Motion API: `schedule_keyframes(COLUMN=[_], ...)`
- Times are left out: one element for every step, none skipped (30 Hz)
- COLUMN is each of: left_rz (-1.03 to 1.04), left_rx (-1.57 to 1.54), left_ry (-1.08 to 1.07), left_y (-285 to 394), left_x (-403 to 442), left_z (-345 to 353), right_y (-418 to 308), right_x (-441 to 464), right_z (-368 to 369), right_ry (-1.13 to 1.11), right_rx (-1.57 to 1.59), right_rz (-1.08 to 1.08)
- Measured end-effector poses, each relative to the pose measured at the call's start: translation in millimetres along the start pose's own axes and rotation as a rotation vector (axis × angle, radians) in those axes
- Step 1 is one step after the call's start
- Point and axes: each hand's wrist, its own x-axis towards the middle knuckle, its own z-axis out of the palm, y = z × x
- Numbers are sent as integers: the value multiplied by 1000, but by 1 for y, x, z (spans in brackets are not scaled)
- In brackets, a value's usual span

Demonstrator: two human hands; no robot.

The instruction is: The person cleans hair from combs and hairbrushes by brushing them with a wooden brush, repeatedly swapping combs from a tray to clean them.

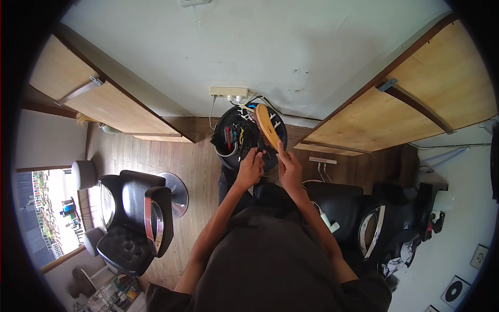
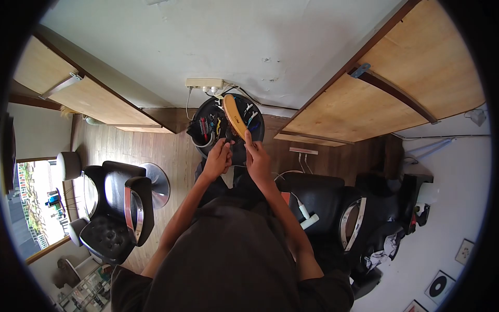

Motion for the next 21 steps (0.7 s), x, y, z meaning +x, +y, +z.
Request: schedule_keyframes(left_rz=[0, -1, -3, -3, -6, -9, -9, -12, -15, -14, -24, -33, -33, -25, -17, -17, -43, -70, -71, -83, -95], left_rx=[1, 18, 34, 33, 27, 20, 19, 17, 16, 15, 16, 17, 15, 33, 50, 47, 27, 7, 6, 9, 12], left_ry=[-1, 0, 3, 4, -3, -11, -9, -8, -8, -6, -5, -5, -3, 9, 20, 19, 5, -9, -12, -18, -23], left_y=[-1, 0, 0, 0, -1, -1, -2, -1, 0, 0, 2, 3, 5, 5, 5, 6, 5, 5, 5, 4, 4], left_x=[0, -1, -2, -3, -3, -4, -5, -6, -7, -8, -10, -12, -14, -16, -17, -17, -18, -19, -19, -20, -20], left_z=[-1, -2, -3, -4, -5, -6, -7, -8, -9, -9, -9, -8, -8, -8, -7, -7, -9, -10, -11, -11, -12], right_y=[1, 2, 3, 4, 5, 5, 6, 5, 5, 4, 4, 5, 5, 6, 8, 10, 10, 11, 11, 14, 16], right_x=[2, 5, 8, 10, 13, 15, 17, 20, 22, 24, 27, 29, 31, 32, 34, 35, 37, 38, 39, 40, 42], right_z=[3, 5, 7, 9, 10, 10, 10, 10, 10, 11, 11, 12, 13, 14, 14, 14, 13, 13, 13, 13, 14], right_ry=[27, 27, 33, 39, 37, 30, 24, 22, 31, 39, 36, 57, 79, 76, 70, 64, 64, 54, 47, 47, 55], right_rx=[10, 10, 15, 21, 22, 12, 3, 4, -5, -13, -12, -26, -40, -40, -33, -27, -30, -54, -78, -80, -87], right_rz=[-13, -13, -2, 9, 8, 22, 35, 33, 24, 14, 13, 6, -1, -3, -3, -2, -2, 14, 29, 31, 46])
